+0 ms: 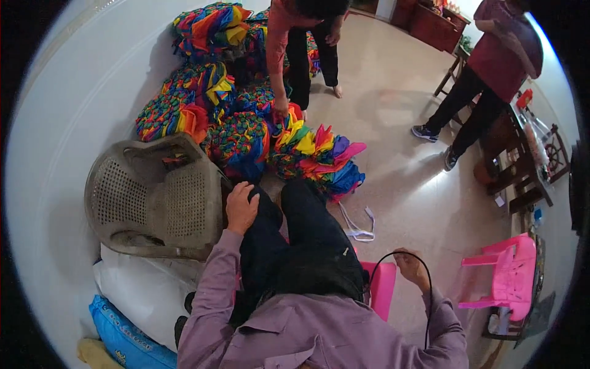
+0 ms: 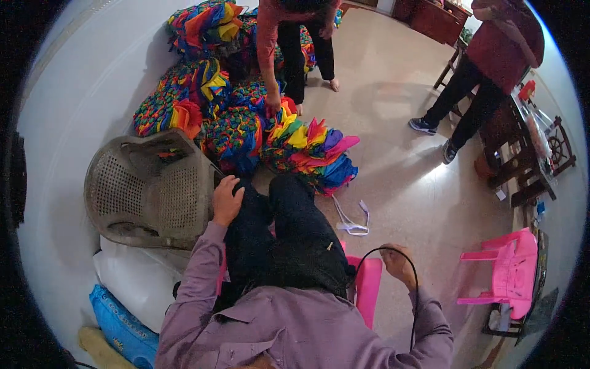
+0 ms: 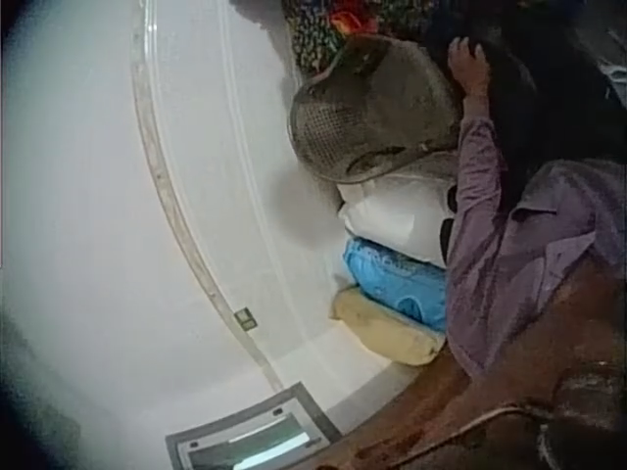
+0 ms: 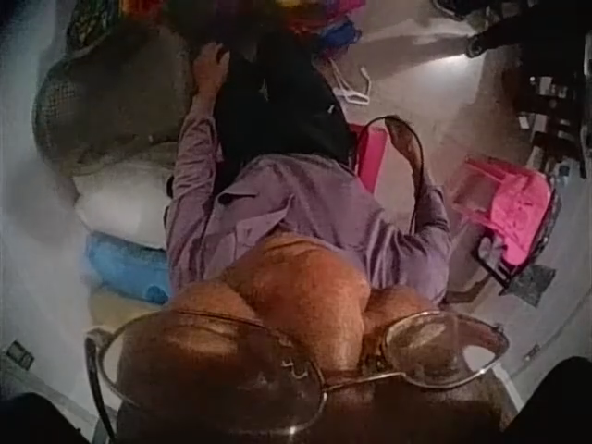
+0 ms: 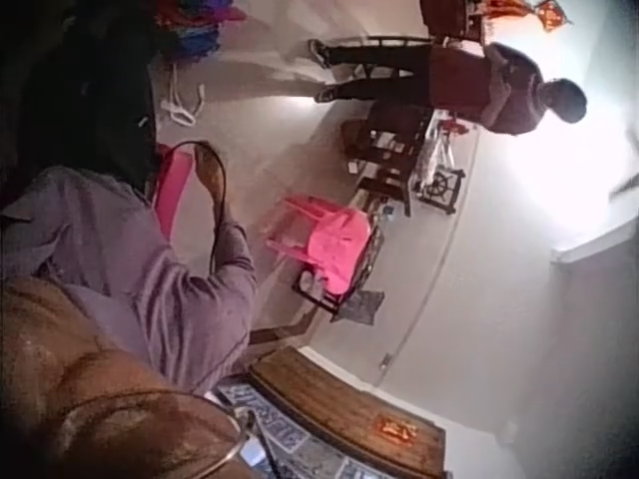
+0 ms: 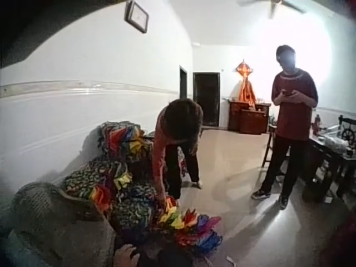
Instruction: Folding and bundling colorful rainbow umbrella components and tying them with string.
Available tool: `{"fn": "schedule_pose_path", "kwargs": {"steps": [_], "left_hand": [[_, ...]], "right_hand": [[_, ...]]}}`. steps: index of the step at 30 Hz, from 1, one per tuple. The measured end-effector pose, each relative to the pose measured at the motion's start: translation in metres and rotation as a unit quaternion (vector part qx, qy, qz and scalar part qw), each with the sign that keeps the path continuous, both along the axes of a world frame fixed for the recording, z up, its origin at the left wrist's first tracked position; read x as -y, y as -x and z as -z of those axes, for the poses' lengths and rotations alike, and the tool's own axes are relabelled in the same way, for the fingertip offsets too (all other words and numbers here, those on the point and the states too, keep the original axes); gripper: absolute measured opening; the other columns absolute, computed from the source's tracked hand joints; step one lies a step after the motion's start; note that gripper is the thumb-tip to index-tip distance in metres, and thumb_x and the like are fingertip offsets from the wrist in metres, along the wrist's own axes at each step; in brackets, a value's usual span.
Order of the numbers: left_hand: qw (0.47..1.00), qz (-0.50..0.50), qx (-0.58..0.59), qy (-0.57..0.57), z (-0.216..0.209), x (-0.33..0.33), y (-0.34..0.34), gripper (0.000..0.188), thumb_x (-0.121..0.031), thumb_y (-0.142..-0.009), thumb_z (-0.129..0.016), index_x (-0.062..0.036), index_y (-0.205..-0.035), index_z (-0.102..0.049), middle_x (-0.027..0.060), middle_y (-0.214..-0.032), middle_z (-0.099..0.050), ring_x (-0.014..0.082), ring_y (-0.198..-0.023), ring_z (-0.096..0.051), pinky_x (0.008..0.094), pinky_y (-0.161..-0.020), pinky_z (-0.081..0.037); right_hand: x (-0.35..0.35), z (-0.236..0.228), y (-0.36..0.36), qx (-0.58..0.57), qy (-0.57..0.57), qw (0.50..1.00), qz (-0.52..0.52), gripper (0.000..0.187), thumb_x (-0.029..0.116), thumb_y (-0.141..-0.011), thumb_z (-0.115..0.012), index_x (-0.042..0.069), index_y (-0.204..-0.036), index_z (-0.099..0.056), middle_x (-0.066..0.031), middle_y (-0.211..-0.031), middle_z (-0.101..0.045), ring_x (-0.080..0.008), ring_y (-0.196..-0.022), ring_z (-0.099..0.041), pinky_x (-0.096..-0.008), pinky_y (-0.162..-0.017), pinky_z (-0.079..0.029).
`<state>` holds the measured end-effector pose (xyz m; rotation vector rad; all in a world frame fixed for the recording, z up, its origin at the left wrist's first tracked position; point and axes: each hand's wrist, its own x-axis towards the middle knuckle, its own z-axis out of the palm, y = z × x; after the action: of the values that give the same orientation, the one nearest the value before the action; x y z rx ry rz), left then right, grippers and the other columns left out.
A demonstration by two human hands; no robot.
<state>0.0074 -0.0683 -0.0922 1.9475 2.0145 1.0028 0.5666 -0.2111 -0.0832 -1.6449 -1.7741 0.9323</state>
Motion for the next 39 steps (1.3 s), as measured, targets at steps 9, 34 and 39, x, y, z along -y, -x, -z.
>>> {"fn": "schedule_pose_path", "kwargs": {"steps": [9, 34, 39], "left_hand": [[1.0, 0.014, -0.014, -0.014, 0.006, 0.005, 0.005, 0.04, -0.026, -0.097, -0.071, -0.0036, -0.13, -0.067, 0.0172, -0.144, -0.058, 0.0391, -0.135, -0.052, 0.0537, -0.113, -0.041], [0.998, 0.052, -0.027, -0.027, -0.043, 0.091, -0.077, 0.042, -0.023, -0.093, -0.072, -0.0017, -0.129, -0.066, 0.0205, -0.146, -0.055, 0.0394, -0.137, -0.05, 0.0535, -0.114, -0.041], [0.997, 0.029, -0.061, -0.037, -0.043, 0.111, -0.086, 0.042, -0.024, -0.092, -0.074, -0.0017, -0.127, -0.066, 0.0203, -0.145, -0.056, 0.0403, -0.137, -0.049, 0.0531, -0.113, -0.041]], "right_hand": [[0.004, -0.017, 0.068, 0.119, -0.012, 0.988, -0.093, 0.031, 0.027, -0.095, -0.064, 0.001, -0.109, -0.075, -0.0193, -0.107, -0.076, -0.0327, -0.102, -0.073, -0.0408, -0.091, -0.056], [0.066, -0.051, -0.02, 0.159, -0.102, 0.95, -0.248, 0.038, 0.04, -0.099, -0.056, 0.01, -0.117, -0.071, -0.022, -0.097, -0.074, -0.0428, -0.087, -0.071, -0.0533, -0.078, -0.056], [0.114, -0.042, -0.001, 0.349, -0.071, 0.914, -0.196, 0.035, 0.038, -0.098, -0.057, 0.009, -0.111, -0.071, -0.023, -0.093, -0.073, -0.0431, -0.086, -0.071, -0.0552, -0.074, -0.055]]}}
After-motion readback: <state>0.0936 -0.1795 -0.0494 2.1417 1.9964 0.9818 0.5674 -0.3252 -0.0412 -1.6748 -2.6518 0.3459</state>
